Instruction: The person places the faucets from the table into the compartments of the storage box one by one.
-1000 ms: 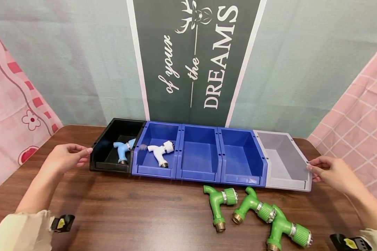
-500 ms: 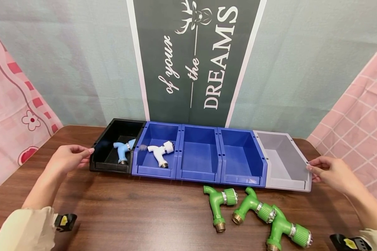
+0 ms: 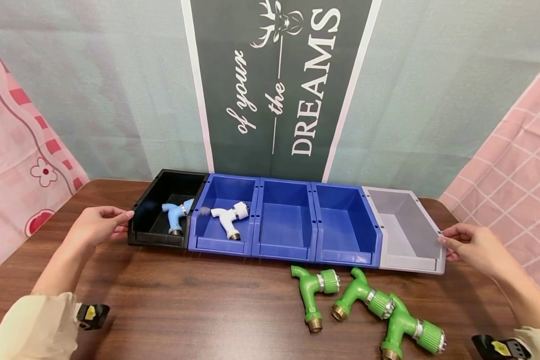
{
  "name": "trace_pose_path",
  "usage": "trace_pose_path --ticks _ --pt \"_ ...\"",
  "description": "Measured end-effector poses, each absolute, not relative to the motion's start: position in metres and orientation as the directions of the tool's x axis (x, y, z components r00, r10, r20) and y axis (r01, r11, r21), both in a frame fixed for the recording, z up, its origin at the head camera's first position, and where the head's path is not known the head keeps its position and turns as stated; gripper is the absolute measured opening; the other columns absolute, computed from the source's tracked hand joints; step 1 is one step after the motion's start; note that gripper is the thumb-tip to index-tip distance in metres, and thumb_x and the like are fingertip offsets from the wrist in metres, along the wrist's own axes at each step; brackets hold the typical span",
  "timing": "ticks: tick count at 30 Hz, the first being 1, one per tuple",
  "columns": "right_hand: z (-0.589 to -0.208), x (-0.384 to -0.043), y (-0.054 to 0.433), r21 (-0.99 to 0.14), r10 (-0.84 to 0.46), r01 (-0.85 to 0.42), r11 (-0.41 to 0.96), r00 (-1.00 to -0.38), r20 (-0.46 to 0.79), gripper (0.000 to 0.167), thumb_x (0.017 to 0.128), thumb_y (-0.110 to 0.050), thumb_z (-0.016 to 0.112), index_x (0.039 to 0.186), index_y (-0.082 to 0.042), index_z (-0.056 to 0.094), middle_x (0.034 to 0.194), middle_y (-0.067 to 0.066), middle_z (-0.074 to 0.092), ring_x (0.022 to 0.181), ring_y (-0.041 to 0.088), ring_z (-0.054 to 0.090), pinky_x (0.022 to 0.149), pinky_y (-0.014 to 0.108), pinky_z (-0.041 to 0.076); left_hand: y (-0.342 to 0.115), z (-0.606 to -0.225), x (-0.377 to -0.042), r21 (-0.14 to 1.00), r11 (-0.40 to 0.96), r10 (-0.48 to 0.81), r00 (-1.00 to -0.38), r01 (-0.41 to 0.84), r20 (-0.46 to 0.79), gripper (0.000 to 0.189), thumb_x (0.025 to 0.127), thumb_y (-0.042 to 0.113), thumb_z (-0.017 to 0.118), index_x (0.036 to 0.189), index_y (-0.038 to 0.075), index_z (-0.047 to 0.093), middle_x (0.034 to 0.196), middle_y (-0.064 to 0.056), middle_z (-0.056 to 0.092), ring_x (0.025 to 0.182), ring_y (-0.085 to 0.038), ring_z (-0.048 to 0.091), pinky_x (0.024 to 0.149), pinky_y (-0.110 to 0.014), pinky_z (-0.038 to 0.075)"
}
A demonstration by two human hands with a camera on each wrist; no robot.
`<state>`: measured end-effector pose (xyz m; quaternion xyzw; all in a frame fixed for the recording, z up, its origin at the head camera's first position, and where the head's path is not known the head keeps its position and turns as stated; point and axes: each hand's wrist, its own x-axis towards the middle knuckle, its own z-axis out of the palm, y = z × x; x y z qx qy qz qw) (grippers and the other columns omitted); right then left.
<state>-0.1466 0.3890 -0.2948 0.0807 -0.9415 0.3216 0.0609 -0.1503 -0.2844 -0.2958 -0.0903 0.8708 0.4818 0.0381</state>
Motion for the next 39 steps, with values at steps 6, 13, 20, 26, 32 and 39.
trace_pose_path --ticks 6,13,20,26,32,39 --pt "-0.2952 -0.1471 0.3902 -0.598 -0.113 -0.19 0.779 -0.98 0.165 0.019 0.089 0.001 0.055 0.091 0.02 0.053 0.061 0.0 0.06 0.048 0.009 0.057 0.045 0.023 0.049 -0.2846 -0.2959 -0.1522 0.838 0.515 -0.115 -0.983 -0.182 -0.142 0.044 0.094 0.025 0.051 0.111 -0.015 0.049 0.075 0.004 0.057 0.066 -0.006 0.058 0.064 -0.025 0.054" --pt "-0.2941 -0.1471 0.3888 -0.61 -0.104 -0.179 0.772 -0.982 0.156 0.019 0.089 0.002 0.054 0.091 0.021 0.052 0.061 -0.001 0.06 0.048 0.009 0.057 0.045 0.022 0.049 -0.2842 -0.2948 -0.1527 0.846 0.503 -0.103 -0.984 -0.175 -0.142 0.041 0.094 0.023 0.05 0.112 -0.014 0.048 0.077 0.003 0.056 0.067 -0.007 0.057 0.064 -0.026 0.054" --pt "-0.2932 -0.1466 0.3881 -0.613 -0.099 -0.175 0.77 -0.983 0.156 0.019 0.089 0.003 0.054 0.092 0.022 0.052 0.061 -0.001 0.06 0.049 0.009 0.057 0.045 0.023 0.05 -0.2834 -0.2943 -0.1535 0.843 0.51 -0.108 -0.985 -0.172 -0.135 0.042 0.094 0.023 0.05 0.111 -0.015 0.048 0.076 0.003 0.056 0.065 -0.006 0.057 0.064 -0.026 0.054" --pt "-0.2929 -0.1467 0.3874 -0.625 -0.099 -0.168 0.762 -0.985 0.144 0.02 0.089 0.003 0.052 0.092 0.023 0.05 0.061 0.0 0.06 0.049 0.009 0.057 0.045 0.023 0.05 -0.283 -0.2951 -0.1537 0.836 0.522 -0.109 -0.985 -0.169 -0.132 0.043 0.094 0.024 0.051 0.112 -0.015 0.048 0.076 0.003 0.057 0.066 -0.006 0.057 0.064 -0.025 0.054" --pt "-0.2925 -0.146 0.3857 -0.6 -0.099 -0.157 0.784 -0.987 0.129 0.022 0.09 0.002 0.051 0.095 0.023 0.05 0.064 0.005 0.061 0.05 0.009 0.058 0.047 0.025 0.051 -0.2834 -0.2969 -0.1535 0.836 0.52 -0.114 -0.984 -0.176 -0.137 0.042 0.094 0.023 0.05 0.112 -0.015 0.048 0.077 0.002 0.056 0.066 -0.007 0.057 0.064 -0.026 0.054" --pt "-0.2915 -0.143 0.3858 -0.585 -0.09 -0.143 0.798 -0.989 0.119 0.025 0.09 -0.001 0.053 0.098 0.023 0.05 0.066 0.005 0.061 0.052 0.008 0.058 0.048 0.024 0.051 -0.2841 -0.2979 -0.1528 0.844 0.508 -0.107 -0.984 -0.174 -0.139 0.042 0.095 0.023 0.05 0.111 -0.015 0.048 0.076 0.002 0.055 0.066 -0.007 0.056 0.064 -0.026 0.054"
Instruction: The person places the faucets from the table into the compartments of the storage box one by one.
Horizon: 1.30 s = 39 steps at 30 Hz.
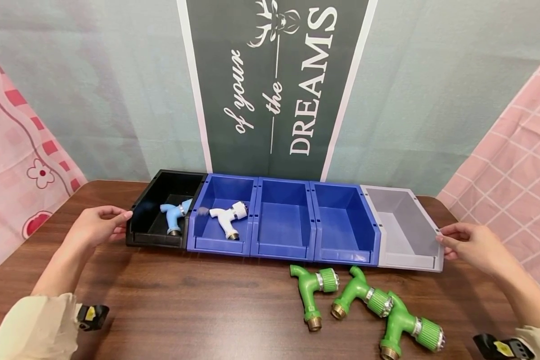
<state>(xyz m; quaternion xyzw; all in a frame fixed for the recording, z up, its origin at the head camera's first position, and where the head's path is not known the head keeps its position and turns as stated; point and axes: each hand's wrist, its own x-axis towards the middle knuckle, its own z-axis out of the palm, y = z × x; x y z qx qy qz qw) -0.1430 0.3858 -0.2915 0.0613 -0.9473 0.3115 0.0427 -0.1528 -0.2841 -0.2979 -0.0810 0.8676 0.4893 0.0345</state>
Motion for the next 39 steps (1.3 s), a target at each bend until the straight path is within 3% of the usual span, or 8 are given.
trace_pose_path --ticks 8,12,22,29,35,39 --pt "-0.283 -0.133 0.386 -0.553 -0.075 -0.132 0.822 -0.989 0.124 0.029 0.089 -0.01 0.059 0.1 0.017 0.054 0.069 0.007 0.064 0.055 0.009 0.06 0.05 0.024 0.051 -0.282 -0.298 -0.153 0.836 0.519 -0.111 -0.984 -0.176 -0.138 0.043 0.095 0.024 0.05 0.111 -0.015 0.048 0.077 0.002 0.056 0.066 -0.006 0.057 0.063 -0.025 0.054" --pt "-0.282 -0.13 0.387 -0.578 -0.099 -0.146 0.803 -0.989 0.112 0.025 0.088 -0.008 0.06 0.098 0.014 0.056 0.068 0.002 0.063 0.056 0.009 0.059 0.05 0.024 0.051 -0.284 -0.299 -0.154 0.835 0.522 -0.108 -0.984 -0.175 -0.138 0.044 0.095 0.025 0.049 0.112 -0.015 0.048 0.077 0.002 0.056 0.066 -0.006 0.058 0.064 -0.026 0.054" --pt "-0.285 -0.117 0.389 -0.665 -0.269 -0.268 0.697 -0.957 0.104 0.006 0.083 0.004 0.061 0.09 0.005 0.06 0.073 -0.001 0.064 0.06 0.01 0.06 0.052 0.025 0.051 -0.283 -0.299 -0.154 0.844 0.509 -0.104 -0.985 -0.171 -0.137 0.042 0.095 0.023 0.05 0.11 -0.015 0.048 0.075 0.003 0.056 0.065 -0.007 0.057 0.064 -0.026 0.054" --pt "-0.292 -0.108 0.387 -0.686 -0.428 -0.371 0.627 -0.899 0.095 0.014 0.084 0.009 0.056 0.092 -0.001 0.061 0.077 -0.001 0.064 0.063 0.01 0.059 0.052 0.025 0.05 -0.284 -0.299 -0.154 0.848 0.502 -0.103 -0.985 -0.171 -0.138 0.044 0.095 0.024 0.049 0.111 -0.016 0.047 0.074 0.002 0.058 0.064 -0.006 0.059 0.063 -0.026 0.054" --pt "-0.298 -0.098 0.383 -0.7 -0.493 -0.377 0.607 -0.869 0.04 0.012 0.086 0.005 0.056 0.095 -0.003 0.06 0.077 0.003 0.064 0.065 0.012 0.059 0.053 0.027 0.049 -0.286 -0.3 -0.154 0.848 0.5 -0.097 -0.985 -0.174 -0.144 0.044 0.095 0.025 0.05 0.111 -0.016 0.047 0.075 0.002 0.057 0.064 -0.006 0.059 0.063 -0.025 0.054" --pt "-0.303 -0.095 0.382 -0.758 -0.562 -0.388 0.524 -0.826 0.034 0.016 0.087 0.009 0.053 0.097 -0.001 0.06 0.079 0.005 0.064 0.066 0.014 0.06 0.053 0.029 0.05 -0.286 -0.3 -0.154 0.85 0.499 -0.095 -0.986 -0.168 -0.139 0.044 0.095 0.024 0.05 0.111 -0.017 0.047 0.075 0.003 0.057 0.064 -0.005 0.058 0.062 -0.024 0.054"
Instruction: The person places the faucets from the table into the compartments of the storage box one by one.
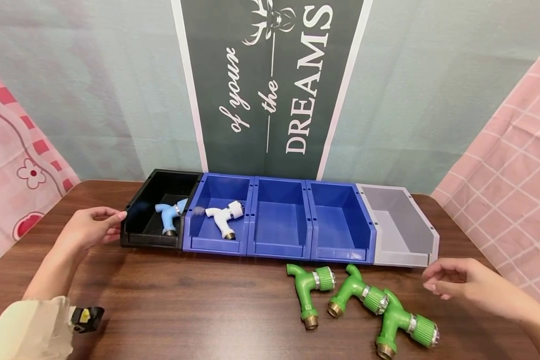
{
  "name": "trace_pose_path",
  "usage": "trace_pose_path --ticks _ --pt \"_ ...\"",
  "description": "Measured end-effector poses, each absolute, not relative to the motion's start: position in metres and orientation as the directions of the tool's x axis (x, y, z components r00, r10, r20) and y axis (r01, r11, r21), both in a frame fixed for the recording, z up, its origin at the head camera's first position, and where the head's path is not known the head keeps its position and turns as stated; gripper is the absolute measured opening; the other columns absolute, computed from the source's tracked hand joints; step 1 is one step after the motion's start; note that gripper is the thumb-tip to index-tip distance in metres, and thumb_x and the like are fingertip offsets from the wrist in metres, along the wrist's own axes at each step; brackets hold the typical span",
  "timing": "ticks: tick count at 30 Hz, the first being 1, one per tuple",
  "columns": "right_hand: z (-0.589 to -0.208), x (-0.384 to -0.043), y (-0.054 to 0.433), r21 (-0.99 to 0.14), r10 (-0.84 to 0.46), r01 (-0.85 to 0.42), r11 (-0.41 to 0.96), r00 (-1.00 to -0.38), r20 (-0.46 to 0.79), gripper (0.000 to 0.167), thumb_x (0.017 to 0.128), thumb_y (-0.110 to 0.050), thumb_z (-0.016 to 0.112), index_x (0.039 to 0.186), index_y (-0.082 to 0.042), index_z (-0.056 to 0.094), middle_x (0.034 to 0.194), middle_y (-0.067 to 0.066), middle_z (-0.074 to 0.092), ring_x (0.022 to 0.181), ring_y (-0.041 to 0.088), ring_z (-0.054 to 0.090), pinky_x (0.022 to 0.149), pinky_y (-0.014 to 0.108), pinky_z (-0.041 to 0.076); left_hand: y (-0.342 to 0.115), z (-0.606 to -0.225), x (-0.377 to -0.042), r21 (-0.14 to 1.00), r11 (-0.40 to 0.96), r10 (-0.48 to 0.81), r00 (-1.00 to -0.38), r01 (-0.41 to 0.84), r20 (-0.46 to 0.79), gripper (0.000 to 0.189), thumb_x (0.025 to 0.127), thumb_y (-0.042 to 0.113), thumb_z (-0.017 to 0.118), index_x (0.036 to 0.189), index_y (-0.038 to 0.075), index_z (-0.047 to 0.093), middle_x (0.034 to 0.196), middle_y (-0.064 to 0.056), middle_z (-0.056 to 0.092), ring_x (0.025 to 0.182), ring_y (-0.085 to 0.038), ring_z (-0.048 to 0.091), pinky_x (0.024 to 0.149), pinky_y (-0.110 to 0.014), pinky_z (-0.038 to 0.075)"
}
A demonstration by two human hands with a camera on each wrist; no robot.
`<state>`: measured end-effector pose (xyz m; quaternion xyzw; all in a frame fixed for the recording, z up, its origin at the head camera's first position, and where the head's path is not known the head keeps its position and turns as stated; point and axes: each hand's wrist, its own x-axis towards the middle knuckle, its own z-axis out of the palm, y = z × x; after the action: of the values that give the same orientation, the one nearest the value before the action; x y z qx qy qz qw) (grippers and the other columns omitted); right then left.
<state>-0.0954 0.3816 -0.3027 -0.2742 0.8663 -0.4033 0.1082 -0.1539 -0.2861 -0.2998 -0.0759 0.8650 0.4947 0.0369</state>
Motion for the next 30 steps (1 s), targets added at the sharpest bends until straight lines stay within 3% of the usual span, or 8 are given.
trace_pose_path --ticks 7,15,30 --pt "-0.31 -0.095 0.382 -0.9 -0.741 -0.323 0.293 -0.672 0.0 0.029 0.085 0.02 0.042 0.105 0.004 0.055 0.089 0.01 0.064 0.078 0.012 0.061 0.059 0.03 0.052 -0.286 -0.3 -0.154 0.846 0.505 -0.098 -0.985 -0.17 -0.139 0.044 0.095 0.024 0.049 0.112 -0.017 0.046 0.076 0.002 0.056 0.065 -0.005 0.058 0.063 -0.025 0.054" --pt "-0.317 -0.092 0.376 -0.869 -0.838 -0.435 0.235 -0.544 0.046 0.034 0.078 0.02 0.056 0.106 -0.001 0.057 0.09 0.006 0.062 0.08 0.013 0.06 0.062 0.027 0.051 -0.286 -0.3 -0.154 0.839 0.514 -0.103 -0.984 -0.177 -0.145 0.046 0.095 0.025 0.048 0.113 -0.017 0.045 0.076 0.002 0.057 0.065 -0.005 0.058 0.063 -0.025 0.054" --pt "-0.324 -0.091 0.375 -0.882 -0.827 -0.357 0.307 -0.559 -0.061 0.032 0.075 0.012 0.063 0.1 -0.007 0.059 0.084 0.005 0.06 0.072 0.011 0.059 0.057 0.026 0.05 -0.286 -0.301 -0.154 0.842 0.511 -0.097 -0.985 -0.174 -0.144 0.045 0.095 0.024 0.048 0.113 -0.017 0.045 0.077 0.002 0.056 0.065 -0.005 0.058 0.064 -0.025 0.054"
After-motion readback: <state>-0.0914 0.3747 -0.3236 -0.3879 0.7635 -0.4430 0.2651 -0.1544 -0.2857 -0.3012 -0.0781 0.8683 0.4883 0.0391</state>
